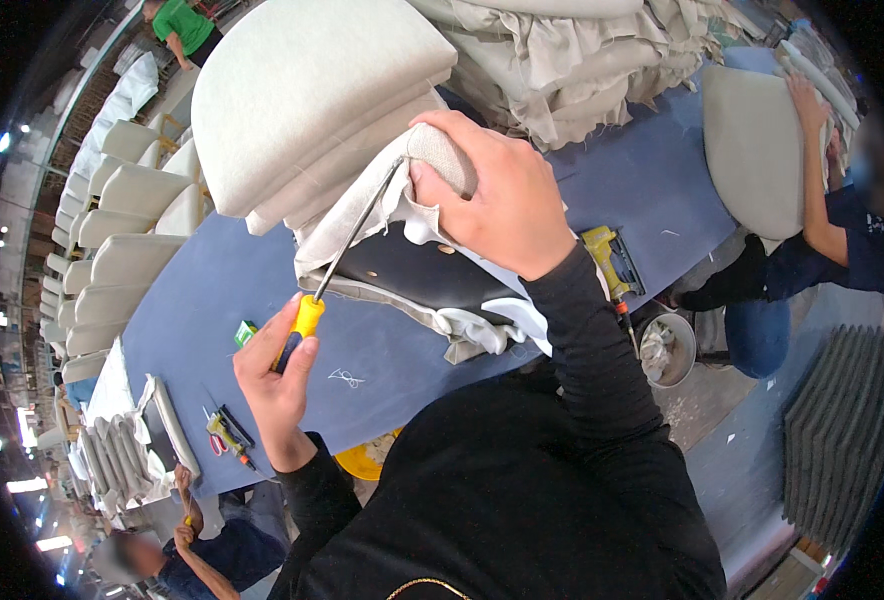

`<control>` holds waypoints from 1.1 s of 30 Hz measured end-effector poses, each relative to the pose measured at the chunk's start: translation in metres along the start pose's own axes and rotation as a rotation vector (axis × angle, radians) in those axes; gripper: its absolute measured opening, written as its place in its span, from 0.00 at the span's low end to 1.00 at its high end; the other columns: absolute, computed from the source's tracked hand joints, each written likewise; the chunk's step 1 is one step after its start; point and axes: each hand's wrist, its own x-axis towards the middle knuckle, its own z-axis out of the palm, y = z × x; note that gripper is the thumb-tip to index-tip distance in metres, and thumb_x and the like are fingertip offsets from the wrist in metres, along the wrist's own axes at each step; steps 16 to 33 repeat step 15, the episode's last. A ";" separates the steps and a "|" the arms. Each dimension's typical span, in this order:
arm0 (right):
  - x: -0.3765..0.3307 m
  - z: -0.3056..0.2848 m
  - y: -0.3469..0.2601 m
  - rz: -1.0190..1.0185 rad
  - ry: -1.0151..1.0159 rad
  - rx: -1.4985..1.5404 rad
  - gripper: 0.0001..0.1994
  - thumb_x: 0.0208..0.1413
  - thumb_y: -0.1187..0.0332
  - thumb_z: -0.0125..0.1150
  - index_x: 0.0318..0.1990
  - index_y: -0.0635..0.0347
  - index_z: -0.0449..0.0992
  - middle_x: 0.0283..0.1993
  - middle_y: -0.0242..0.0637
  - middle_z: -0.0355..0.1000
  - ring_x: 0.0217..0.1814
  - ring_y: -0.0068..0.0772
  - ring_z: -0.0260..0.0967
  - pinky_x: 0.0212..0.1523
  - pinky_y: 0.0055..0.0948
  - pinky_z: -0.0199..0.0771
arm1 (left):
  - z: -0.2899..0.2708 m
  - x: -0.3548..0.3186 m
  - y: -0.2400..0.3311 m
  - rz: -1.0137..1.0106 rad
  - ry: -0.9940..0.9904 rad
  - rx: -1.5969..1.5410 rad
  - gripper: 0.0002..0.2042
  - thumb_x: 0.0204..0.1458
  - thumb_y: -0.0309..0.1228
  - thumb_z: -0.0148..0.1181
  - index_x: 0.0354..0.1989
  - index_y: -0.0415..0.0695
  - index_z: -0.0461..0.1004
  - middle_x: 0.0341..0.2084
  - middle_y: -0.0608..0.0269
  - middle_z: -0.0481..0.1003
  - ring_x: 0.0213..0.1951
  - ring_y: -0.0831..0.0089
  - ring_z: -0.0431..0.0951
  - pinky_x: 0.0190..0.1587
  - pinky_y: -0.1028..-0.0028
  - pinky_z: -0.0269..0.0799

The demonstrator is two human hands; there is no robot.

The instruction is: The person is upholstering a chair seat by wrapping fabric around a foam cushion and securing it to the wooden base. They use a staple gun to attach the fabric, pulling it taut and folding the edges for a neat finish. The person works on multiple sides of the seat, ensuring the fabric is smooth and properly aligned before stapling.

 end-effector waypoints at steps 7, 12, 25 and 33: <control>-0.004 -0.012 -0.012 0.057 -0.094 0.068 0.21 0.60 0.63 0.67 0.60 0.58 0.80 0.44 0.46 0.83 0.45 0.43 0.84 0.51 0.34 0.80 | -0.021 0.013 0.016 -0.031 -0.079 0.078 0.21 0.53 0.21 0.73 0.58 0.38 0.86 0.45 0.48 0.88 0.41 0.67 0.89 0.48 0.72 0.81; -0.001 -0.015 -0.005 0.002 -0.098 0.064 0.23 0.57 0.65 0.69 0.60 0.58 0.79 0.45 0.46 0.84 0.45 0.41 0.85 0.52 0.34 0.80 | -0.009 0.017 0.012 0.091 -0.006 0.169 0.22 0.52 0.21 0.73 0.58 0.38 0.86 0.44 0.48 0.88 0.41 0.65 0.89 0.48 0.72 0.81; -0.003 -0.015 -0.001 0.029 -0.113 0.077 0.25 0.56 0.65 0.69 0.62 0.57 0.79 0.47 0.47 0.84 0.47 0.44 0.86 0.55 0.33 0.80 | -0.014 0.011 0.019 0.019 -0.049 0.154 0.22 0.55 0.27 0.70 0.60 0.39 0.85 0.45 0.50 0.88 0.42 0.64 0.87 0.50 0.73 0.78; -0.003 -0.015 -0.001 0.029 -0.113 0.077 0.25 0.56 0.65 0.69 0.62 0.57 0.79 0.47 0.47 0.84 0.47 0.44 0.86 0.55 0.33 0.80 | -0.014 0.011 0.019 0.019 -0.049 0.154 0.22 0.55 0.27 0.70 0.60 0.39 0.85 0.45 0.50 0.88 0.42 0.64 0.87 0.50 0.73 0.78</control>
